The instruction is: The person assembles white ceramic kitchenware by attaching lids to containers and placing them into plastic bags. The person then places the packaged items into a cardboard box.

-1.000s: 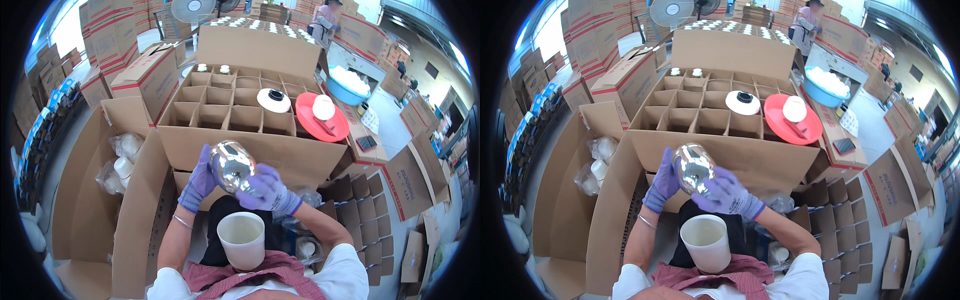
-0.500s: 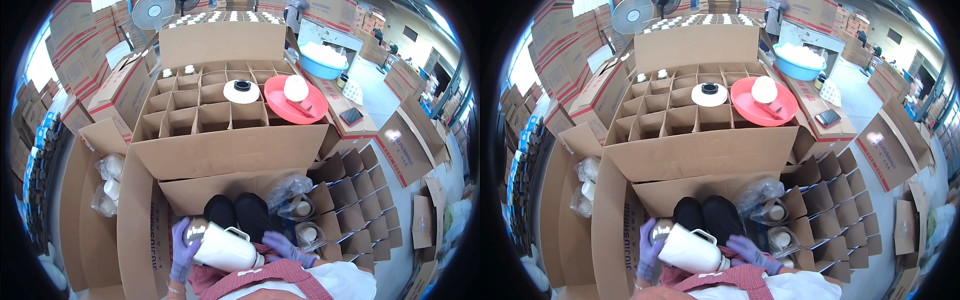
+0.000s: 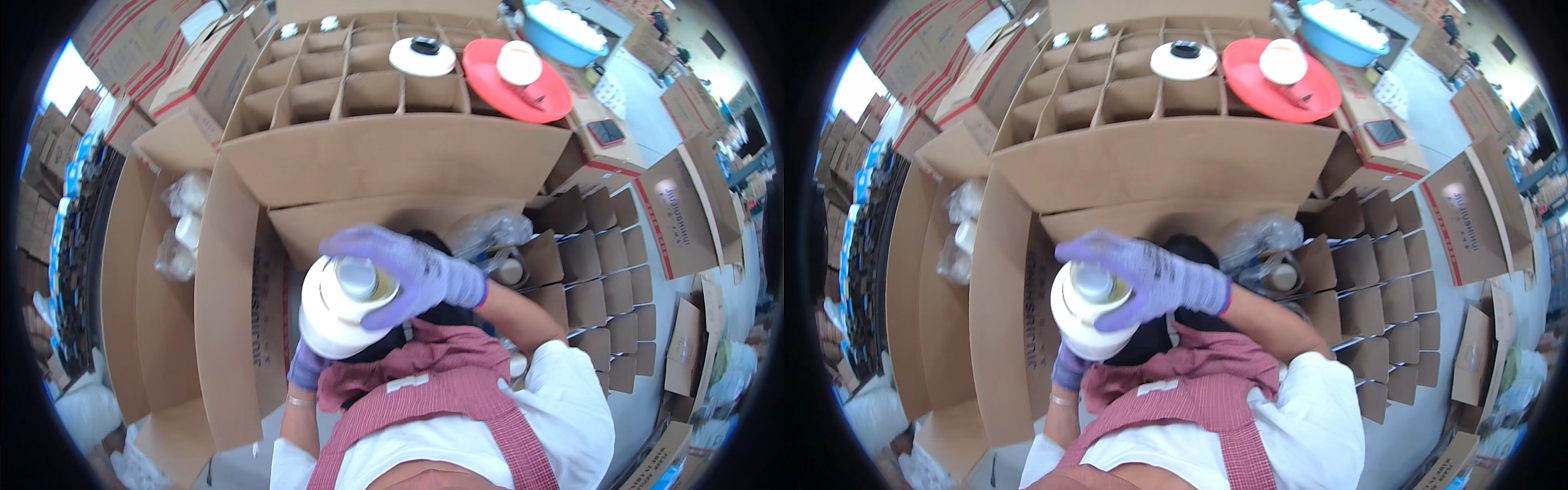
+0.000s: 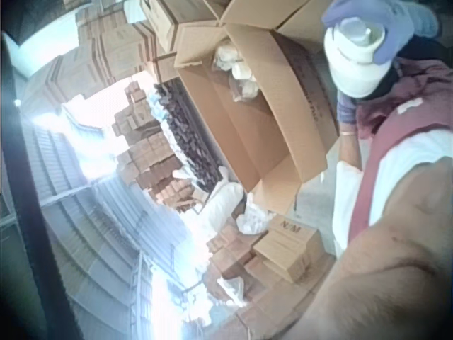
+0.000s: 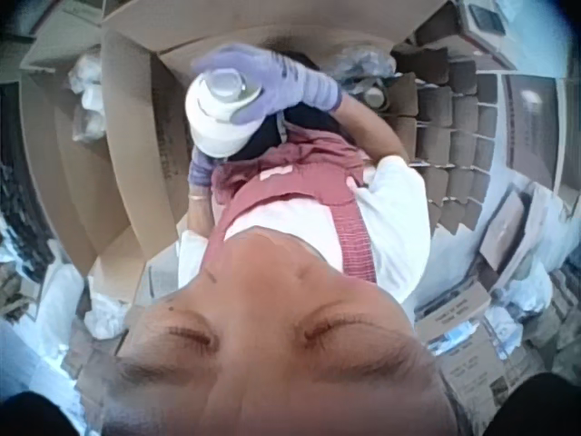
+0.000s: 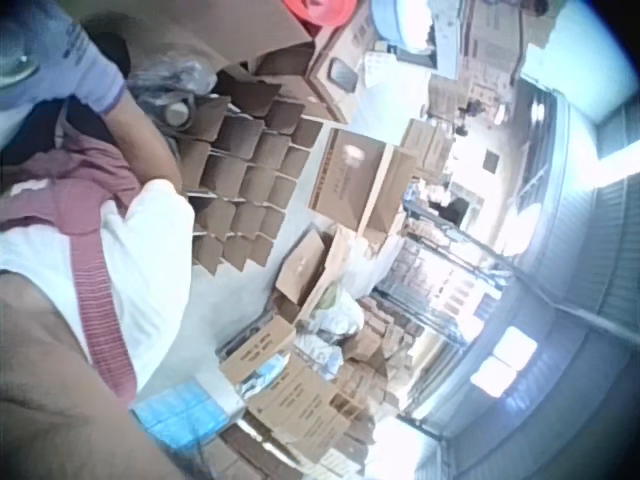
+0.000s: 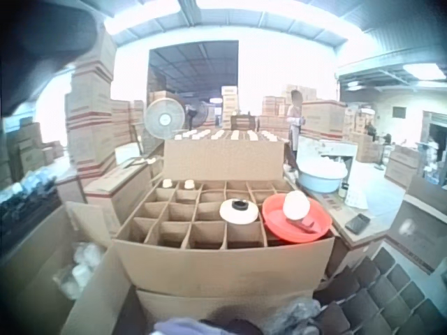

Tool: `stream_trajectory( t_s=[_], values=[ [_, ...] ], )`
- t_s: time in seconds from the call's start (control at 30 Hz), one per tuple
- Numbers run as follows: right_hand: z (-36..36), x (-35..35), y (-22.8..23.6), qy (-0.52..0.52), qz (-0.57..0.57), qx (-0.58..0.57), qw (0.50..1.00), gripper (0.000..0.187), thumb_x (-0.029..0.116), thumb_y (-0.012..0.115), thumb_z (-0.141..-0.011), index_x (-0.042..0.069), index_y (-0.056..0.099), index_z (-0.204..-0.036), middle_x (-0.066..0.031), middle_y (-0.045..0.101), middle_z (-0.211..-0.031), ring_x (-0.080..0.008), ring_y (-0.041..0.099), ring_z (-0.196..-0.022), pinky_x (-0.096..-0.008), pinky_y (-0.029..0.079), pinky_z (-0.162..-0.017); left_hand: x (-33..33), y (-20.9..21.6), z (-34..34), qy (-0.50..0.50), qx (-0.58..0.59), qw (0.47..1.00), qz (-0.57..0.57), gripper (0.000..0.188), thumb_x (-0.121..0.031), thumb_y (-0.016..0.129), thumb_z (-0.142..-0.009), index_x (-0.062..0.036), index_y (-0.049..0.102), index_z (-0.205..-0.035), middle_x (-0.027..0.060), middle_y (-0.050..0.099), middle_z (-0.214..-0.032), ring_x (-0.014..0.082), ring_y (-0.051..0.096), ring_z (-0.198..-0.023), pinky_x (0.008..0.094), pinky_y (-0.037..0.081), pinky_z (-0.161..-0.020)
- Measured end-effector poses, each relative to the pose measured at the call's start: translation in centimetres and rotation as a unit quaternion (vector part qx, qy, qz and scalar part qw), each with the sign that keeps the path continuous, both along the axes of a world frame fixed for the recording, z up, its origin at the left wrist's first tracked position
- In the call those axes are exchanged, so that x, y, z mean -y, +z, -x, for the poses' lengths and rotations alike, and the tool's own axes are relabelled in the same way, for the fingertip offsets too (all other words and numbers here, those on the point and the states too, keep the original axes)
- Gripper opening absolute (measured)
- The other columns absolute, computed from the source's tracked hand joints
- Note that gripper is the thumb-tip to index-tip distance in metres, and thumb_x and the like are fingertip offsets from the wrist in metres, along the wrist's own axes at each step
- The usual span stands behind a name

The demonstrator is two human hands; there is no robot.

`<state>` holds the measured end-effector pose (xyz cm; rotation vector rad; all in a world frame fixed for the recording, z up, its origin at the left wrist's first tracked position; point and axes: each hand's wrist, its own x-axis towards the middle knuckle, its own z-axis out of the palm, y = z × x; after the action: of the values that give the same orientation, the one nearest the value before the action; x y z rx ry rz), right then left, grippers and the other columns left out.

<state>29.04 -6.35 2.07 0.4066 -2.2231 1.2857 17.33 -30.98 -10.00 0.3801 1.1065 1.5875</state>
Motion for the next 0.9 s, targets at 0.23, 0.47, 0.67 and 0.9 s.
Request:
stream_trajectory(
  t_s=[0.23,0.47,0.67,0.9],
  values=[
    [-0.8,1.1,3.4,-0.195,0.027,0.037,0.980,0.079,0.027,0.086,-0.069,0.005,0.052,-0.137,-0.0151,0.059,-0.120,-0.0301,0.061,-0.112,-0.0381,0.048,-0.095,-3.0,-6.0,-0.7,0.043,-0.679,0.731,-0.055,0.068,-0.011,0.073,-0.086,-0.0062,0.043,-0.147,0.0151,0.049,-0.146,0.0295,0.048,-0.134,0.0422,0.041,-0.109],
    [-0.6,0.6,3.8,-0.270,0.018,-0.009,0.963,0.073,0.027,0.085,-0.071,0.006,0.054,-0.134,-0.0173,0.060,-0.116,-0.0330,0.064,-0.104,-0.0386,0.052,-0.090,-4.5,-9.1,-0.3,0.063,-0.766,0.638,-0.045,0.065,-0.024,0.076,-0.085,-0.0123,0.050,-0.143,0.0133,0.054,-0.142,0.0318,0.050,-0.132,0.0439,0.036,-0.112],
    [-3.7,0.9,0.0,-0.277,0.013,-0.077,0.958,0.079,0.022,0.083,-0.071,0.001,0.048,-0.139,-0.0218,0.053,-0.129,-0.0352,0.057,-0.115,-0.0399,0.046,-0.098,-7.4,-5.9,4.6,0.032,-0.525,0.850,-0.031,0.068,-0.026,0.073,-0.089,-0.0096,0.042,-0.148,0.0124,0.052,-0.144,0.0283,0.052,-0.131,0.0403,0.038,-0.113],
    [-11.7,-3.7,-7.2,-0.120,-0.176,0.101,0.972,0.041,0.023,0.070,-0.083,0.004,0.060,-0.118,-0.0180,0.058,-0.123,-0.0357,0.056,-0.116,-0.0494,0.042,-0.104,-14.8,8.0,8.1,-0.308,-0.688,0.656,-0.046,0.041,-0.032,0.064,-0.089,0.0008,0.061,-0.112,0.0181,0.068,-0.114,0.0340,0.068,-0.098,0.0427,0.054,-0.079]
  ],
)
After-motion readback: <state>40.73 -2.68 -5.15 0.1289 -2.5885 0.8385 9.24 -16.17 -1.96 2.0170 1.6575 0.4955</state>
